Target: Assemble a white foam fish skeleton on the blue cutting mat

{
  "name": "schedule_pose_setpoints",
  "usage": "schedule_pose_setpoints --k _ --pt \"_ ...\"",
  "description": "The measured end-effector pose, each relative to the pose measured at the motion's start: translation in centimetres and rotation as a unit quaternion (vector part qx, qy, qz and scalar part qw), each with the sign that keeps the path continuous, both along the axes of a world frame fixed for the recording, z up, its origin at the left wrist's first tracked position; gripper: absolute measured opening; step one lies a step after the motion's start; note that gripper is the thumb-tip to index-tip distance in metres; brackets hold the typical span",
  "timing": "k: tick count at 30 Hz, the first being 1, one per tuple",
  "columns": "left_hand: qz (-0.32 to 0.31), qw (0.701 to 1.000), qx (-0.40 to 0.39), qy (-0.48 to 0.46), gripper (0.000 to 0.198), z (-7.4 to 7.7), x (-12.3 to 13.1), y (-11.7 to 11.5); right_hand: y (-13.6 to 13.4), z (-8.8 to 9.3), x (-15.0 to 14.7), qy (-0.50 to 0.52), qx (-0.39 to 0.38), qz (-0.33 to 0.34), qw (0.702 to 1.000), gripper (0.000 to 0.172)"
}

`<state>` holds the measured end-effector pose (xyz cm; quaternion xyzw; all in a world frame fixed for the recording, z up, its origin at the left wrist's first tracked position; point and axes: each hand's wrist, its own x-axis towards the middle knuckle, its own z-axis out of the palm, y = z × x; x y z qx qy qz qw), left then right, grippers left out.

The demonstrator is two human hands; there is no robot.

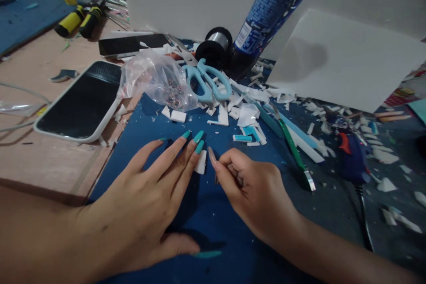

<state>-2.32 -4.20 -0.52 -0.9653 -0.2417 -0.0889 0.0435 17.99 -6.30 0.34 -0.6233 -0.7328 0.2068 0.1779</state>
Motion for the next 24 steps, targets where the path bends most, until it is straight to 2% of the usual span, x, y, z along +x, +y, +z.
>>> schedule_pose_setpoints --k 6,24 --pt "-0.01 1.0 0.004 0.002 0.085 0.16 -0.06 0.03 -0.39 -0.36 0.03 -0.064 0.069 0.019 0.995 0.024" --pt "-0.014 1.0 0.006 0.0 0.084 0.09 -0.15 0.25 -0.08 -0.71 -0.28 -0.109 0.093 0.019 0.99 0.027"
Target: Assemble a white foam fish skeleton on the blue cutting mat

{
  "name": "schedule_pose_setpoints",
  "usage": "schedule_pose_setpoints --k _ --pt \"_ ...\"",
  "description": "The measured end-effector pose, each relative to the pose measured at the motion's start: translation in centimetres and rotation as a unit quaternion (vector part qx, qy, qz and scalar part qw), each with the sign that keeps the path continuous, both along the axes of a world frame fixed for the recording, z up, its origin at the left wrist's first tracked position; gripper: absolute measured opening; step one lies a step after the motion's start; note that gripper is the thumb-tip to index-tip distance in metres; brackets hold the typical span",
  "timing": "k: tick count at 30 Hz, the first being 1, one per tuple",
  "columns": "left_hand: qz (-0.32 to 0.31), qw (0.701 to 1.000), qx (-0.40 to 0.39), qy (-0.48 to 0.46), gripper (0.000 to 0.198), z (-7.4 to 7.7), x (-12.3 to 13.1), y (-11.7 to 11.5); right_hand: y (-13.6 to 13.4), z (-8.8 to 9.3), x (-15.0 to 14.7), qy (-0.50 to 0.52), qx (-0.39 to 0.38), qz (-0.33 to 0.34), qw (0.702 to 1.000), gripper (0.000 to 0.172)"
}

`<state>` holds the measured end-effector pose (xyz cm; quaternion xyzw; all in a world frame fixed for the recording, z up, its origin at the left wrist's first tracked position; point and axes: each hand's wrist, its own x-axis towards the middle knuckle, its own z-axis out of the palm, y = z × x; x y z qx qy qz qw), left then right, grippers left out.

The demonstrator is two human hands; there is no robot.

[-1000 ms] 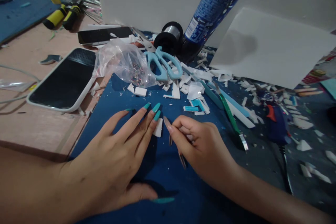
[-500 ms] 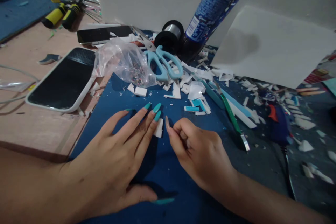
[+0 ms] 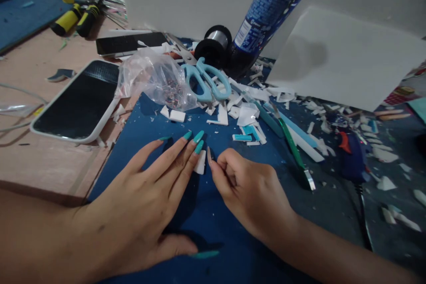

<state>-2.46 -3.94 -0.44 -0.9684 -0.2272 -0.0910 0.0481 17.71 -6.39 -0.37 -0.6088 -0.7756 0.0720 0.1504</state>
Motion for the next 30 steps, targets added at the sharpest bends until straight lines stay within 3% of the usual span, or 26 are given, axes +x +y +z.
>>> schedule_pose_setpoints --k 9,18,30 --pt "-0.002 1.0 -0.001 -0.008 0.084 0.0 0.0 0.0 -0.1 -0.2 -0.1 -0.005 0.015 0.0 1.0 0.026" --pt "-0.005 0.999 -0.021 -0.024 0.082 0.0 0.0 0.1 -0.1 0.4 0.5 0.068 -0.052 0.019 0.996 0.021" --pt "0.016 0.996 -0.036 -0.084 0.046 -0.3 0.5 1.1 0.4 0.5 0.7 0.114 -0.113 0.019 0.987 0.019"
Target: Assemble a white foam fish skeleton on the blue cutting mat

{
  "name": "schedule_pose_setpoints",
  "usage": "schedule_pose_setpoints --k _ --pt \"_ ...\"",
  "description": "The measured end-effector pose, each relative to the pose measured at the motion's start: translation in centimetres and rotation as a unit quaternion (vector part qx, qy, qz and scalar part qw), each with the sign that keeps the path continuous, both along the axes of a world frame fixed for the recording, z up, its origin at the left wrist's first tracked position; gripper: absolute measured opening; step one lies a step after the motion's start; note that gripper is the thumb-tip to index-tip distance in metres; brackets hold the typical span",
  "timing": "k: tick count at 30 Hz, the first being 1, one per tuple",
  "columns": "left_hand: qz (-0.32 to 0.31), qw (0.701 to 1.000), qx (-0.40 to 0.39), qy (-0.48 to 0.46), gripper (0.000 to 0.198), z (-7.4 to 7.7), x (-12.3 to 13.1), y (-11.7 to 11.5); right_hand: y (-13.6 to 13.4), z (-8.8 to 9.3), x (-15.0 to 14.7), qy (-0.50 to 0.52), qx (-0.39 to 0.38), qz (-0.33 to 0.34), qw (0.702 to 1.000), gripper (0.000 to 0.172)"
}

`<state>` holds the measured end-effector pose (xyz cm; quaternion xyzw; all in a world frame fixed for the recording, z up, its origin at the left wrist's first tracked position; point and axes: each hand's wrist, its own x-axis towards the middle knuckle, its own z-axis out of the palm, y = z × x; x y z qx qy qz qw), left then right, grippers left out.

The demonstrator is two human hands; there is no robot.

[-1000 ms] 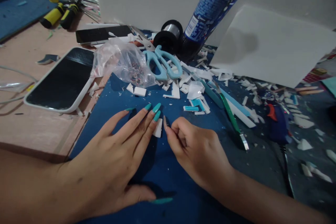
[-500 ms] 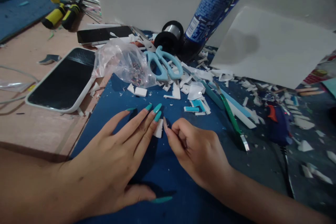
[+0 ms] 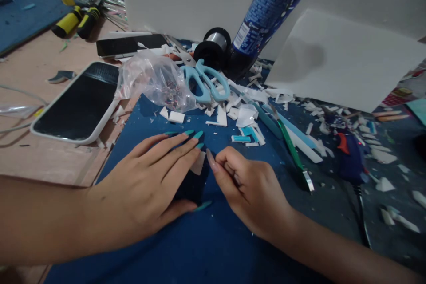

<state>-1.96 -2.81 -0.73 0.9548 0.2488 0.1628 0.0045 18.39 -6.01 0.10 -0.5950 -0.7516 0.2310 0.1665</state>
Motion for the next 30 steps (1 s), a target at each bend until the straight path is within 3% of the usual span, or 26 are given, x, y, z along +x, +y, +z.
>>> schedule_pose_setpoints --k 3,13,18,25,30 --pt "0.016 1.0 -0.021 -0.016 0.05 0.1 0.0 0.4 0.0 0.1 0.0 0.006 -0.004 -0.005 1.0 0.019" --pt "0.077 0.974 -0.202 -0.063 0.068 0.0 0.8 2.8 -0.2 0.1 0.0 0.02 -0.013 -0.008 1.0 0.023" --pt "0.057 0.965 -0.25 -0.058 0.066 -0.3 1.0 3.3 -0.2 0.0 -0.1 0.019 -0.002 -0.011 1.0 0.023" --pt "0.01 0.965 -0.253 -0.072 0.064 -0.3 0.8 3.3 -0.1 0.1 -0.1 0.052 -0.007 -0.011 0.999 0.027" --pt "-0.036 0.96 -0.258 -0.103 0.037 -0.1 0.8 3.5 -0.4 0.1 0.0 0.091 0.005 -0.004 0.996 0.027"
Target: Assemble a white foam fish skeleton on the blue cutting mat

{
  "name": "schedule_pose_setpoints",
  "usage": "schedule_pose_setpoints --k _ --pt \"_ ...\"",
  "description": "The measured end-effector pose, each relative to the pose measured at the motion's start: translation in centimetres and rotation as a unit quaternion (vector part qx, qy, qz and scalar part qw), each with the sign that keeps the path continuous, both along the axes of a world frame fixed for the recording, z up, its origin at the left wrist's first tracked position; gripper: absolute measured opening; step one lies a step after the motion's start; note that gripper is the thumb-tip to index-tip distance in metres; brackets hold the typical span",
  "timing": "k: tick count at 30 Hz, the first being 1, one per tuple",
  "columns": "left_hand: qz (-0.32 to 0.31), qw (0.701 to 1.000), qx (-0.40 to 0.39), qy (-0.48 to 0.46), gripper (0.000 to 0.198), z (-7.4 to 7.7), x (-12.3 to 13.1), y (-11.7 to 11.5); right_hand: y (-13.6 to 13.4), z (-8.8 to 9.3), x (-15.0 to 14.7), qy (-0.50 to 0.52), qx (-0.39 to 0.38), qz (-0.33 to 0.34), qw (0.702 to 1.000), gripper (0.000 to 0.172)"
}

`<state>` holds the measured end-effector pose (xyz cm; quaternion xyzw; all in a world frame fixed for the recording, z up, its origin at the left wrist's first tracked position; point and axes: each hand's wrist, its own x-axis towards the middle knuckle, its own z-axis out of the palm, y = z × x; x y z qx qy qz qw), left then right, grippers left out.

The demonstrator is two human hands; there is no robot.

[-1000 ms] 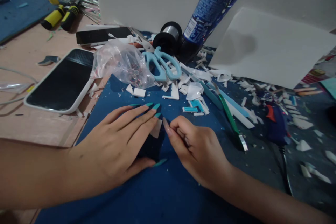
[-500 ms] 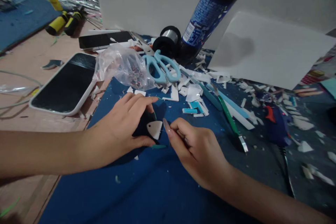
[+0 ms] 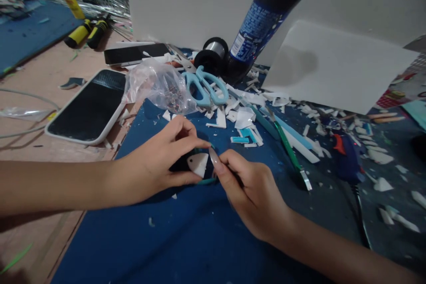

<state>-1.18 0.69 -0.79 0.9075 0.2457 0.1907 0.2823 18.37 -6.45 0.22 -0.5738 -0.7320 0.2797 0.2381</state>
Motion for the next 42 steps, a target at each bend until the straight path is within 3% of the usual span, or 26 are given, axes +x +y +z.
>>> schedule_pose_setpoints --k 3,8,18,29,42 --pt "0.008 1.0 -0.004 -0.017 0.024 0.1 0.1 0.1 -0.1 -0.1 0.0 0.017 0.013 0.001 1.0 0.026" --pt "0.007 0.999 -0.02 -0.029 0.025 0.2 -0.1 0.0 -0.1 -0.1 0.0 0.028 0.022 0.003 0.999 0.027" --pt "0.034 0.987 -0.157 -0.019 0.029 0.9 -0.1 0.2 -0.1 -0.1 0.1 0.046 0.013 0.015 0.999 0.026" --pt "0.051 0.976 -0.209 -0.03 0.031 1.0 0.1 0.2 -0.2 0.1 0.0 0.044 -0.002 0.026 0.999 0.024" --pt "0.05 0.977 -0.208 -0.026 0.028 1.1 0.1 0.3 -0.1 0.0 0.0 0.05 -0.029 0.026 0.998 0.024"
